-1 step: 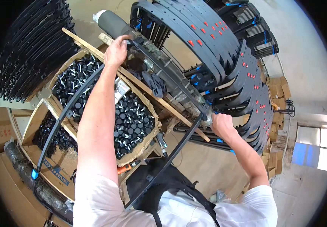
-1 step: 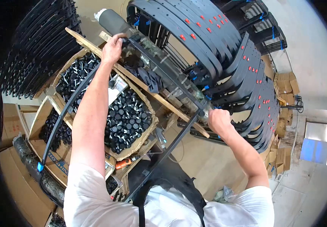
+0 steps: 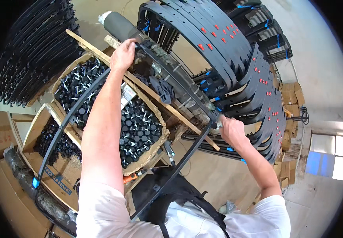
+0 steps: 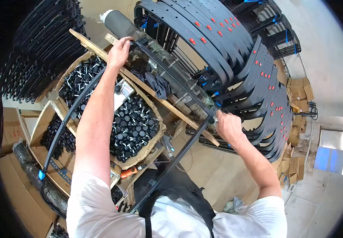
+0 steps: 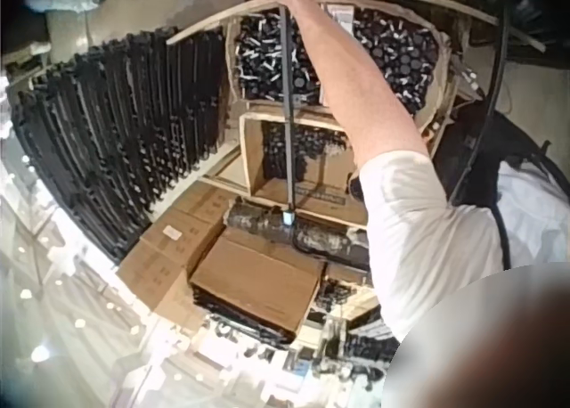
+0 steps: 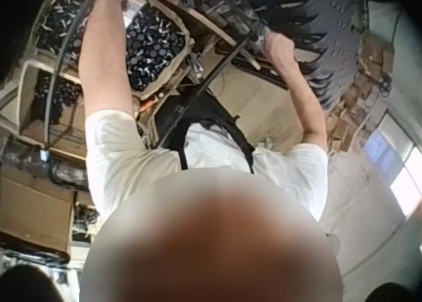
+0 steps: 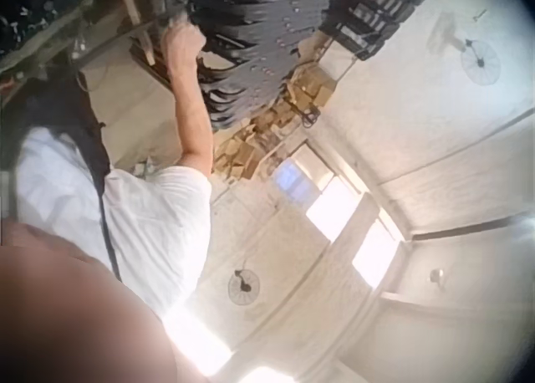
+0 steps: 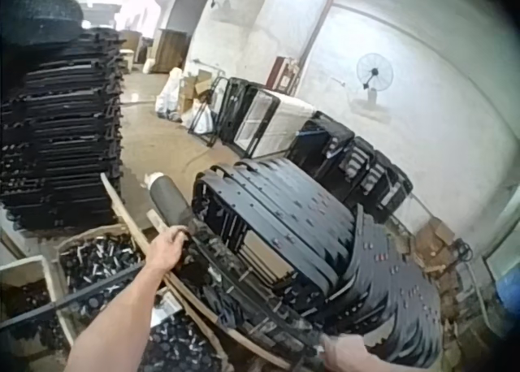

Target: Assembling components of a lawn mower, including the handle, housing, and internal wiring on a factory assembly line.

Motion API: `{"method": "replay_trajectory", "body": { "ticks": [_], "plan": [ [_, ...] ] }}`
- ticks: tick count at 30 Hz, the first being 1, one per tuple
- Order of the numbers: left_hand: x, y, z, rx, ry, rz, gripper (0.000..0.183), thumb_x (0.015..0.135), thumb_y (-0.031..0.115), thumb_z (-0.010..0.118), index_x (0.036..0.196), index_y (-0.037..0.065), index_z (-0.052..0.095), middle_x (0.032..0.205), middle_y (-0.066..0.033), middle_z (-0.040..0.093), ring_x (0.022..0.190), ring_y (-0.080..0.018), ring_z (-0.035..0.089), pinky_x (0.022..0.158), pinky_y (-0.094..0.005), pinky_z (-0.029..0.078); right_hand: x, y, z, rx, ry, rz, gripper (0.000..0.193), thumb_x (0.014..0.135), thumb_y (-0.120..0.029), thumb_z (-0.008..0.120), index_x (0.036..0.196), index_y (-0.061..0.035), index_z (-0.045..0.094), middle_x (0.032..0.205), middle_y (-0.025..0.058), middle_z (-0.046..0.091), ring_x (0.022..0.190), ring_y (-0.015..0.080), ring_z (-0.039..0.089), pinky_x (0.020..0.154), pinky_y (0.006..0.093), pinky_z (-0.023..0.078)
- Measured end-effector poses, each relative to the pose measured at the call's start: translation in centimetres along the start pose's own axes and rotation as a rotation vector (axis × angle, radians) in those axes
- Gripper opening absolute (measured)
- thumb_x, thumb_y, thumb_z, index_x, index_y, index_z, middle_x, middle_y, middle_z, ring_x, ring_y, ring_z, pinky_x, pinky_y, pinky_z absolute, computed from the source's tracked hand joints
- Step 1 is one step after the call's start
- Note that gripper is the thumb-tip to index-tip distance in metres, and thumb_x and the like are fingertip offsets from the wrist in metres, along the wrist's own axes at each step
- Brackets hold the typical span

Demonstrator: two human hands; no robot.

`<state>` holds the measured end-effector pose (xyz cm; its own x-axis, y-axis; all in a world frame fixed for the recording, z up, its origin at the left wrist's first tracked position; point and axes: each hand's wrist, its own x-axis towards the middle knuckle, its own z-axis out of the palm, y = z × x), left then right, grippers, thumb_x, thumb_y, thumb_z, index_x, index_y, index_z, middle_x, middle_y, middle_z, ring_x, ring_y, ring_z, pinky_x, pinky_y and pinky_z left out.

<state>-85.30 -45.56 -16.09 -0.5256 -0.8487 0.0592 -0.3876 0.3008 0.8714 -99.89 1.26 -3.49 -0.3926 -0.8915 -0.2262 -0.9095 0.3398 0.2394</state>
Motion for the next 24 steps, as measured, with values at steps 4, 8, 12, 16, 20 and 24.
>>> {"method": "replay_trajectory", "body": {
  "ticks": [4,8,12,16,20,24],
  "plan": [
    [0.2,-2.1,-0.1,0.132,-0.012,0.049,0.037,0.100,0.044,0.065,0.134,0.031,0.073,0.139,-0.0056,0.065,0.134,-0.0281,0.060,0.112,-0.0433,0.047,0.0,0.6,2.2,-0.236,-0.450,-0.086,0.006,0.082,-0.011,0.065,0.086,-0.0079,0.068,0.075,0.0120,0.073,0.073,0.0312,0.075,0.062,0.0449,0.059],
    [0.4,-2.9,-0.3,0.076,0.004,0.110,0.034,0.104,0.037,0.059,0.136,0.034,0.071,0.140,-0.0051,0.067,0.134,-0.0293,0.061,0.113,-0.0437,0.047,0.5,-1.7,-0.2,0.007,-0.126,-0.074,0.006,0.085,-0.009,0.062,0.089,-0.0061,0.065,0.075,0.0142,0.073,0.073,0.0339,0.075,0.062,0.0453,0.059],
    [0.2,-0.6,0.7,0.047,-0.006,-0.002,0.035,0.103,0.039,0.059,0.135,0.029,0.071,0.136,-0.0082,0.070,0.128,-0.0305,0.065,0.110,-0.0438,0.049,-0.6,0.1,1.1,-0.010,-0.010,-0.028,0.015,0.086,-0.011,0.064,0.099,-0.0058,0.069,0.075,0.0128,0.073,0.066,0.0318,0.074,0.058,0.0451,0.058],
    [0.2,-1.4,0.1,0.115,0.014,0.103,0.036,0.100,0.033,0.068,0.133,0.020,0.072,0.125,-0.0140,0.067,0.121,-0.0303,0.065,0.106,-0.0400,0.050,1.5,0.1,0.5,-0.273,-0.583,-0.023,0.022,0.088,-0.020,0.069,0.101,-0.0031,0.066,0.075,0.0144,0.073,0.070,0.0330,0.074,0.060,0.0461,0.058],
    [0.4,-2.7,-0.6,0.130,0.042,0.182,0.040,0.103,0.032,0.061,0.143,0.028,0.066,0.138,-0.0130,0.067,0.130,-0.0315,0.063,0.110,-0.0426,0.050,1.3,-2.0,-1.0,0.107,-0.123,-0.070,0.037,0.092,-0.035,0.074,0.101,-0.0015,0.061,0.079,0.0177,0.072,0.076,0.0369,0.074,0.065,0.0475,0.059],
    [-0.3,1.0,0.9,0.143,-0.073,-0.058,0.067,0.091,0.044,0.061,0.155,0.029,0.052,0.133,-0.0161,0.072,0.125,-0.0389,0.067,0.106,-0.0488,0.052,-0.1,-1.1,2.5,0.164,-0.003,0.059,0.032,0.100,-0.031,0.068,0.089,-0.0025,0.058,0.072,0.0211,0.071,0.067,0.0398,0.073,0.059,0.0490,0.058]
  ]
}}
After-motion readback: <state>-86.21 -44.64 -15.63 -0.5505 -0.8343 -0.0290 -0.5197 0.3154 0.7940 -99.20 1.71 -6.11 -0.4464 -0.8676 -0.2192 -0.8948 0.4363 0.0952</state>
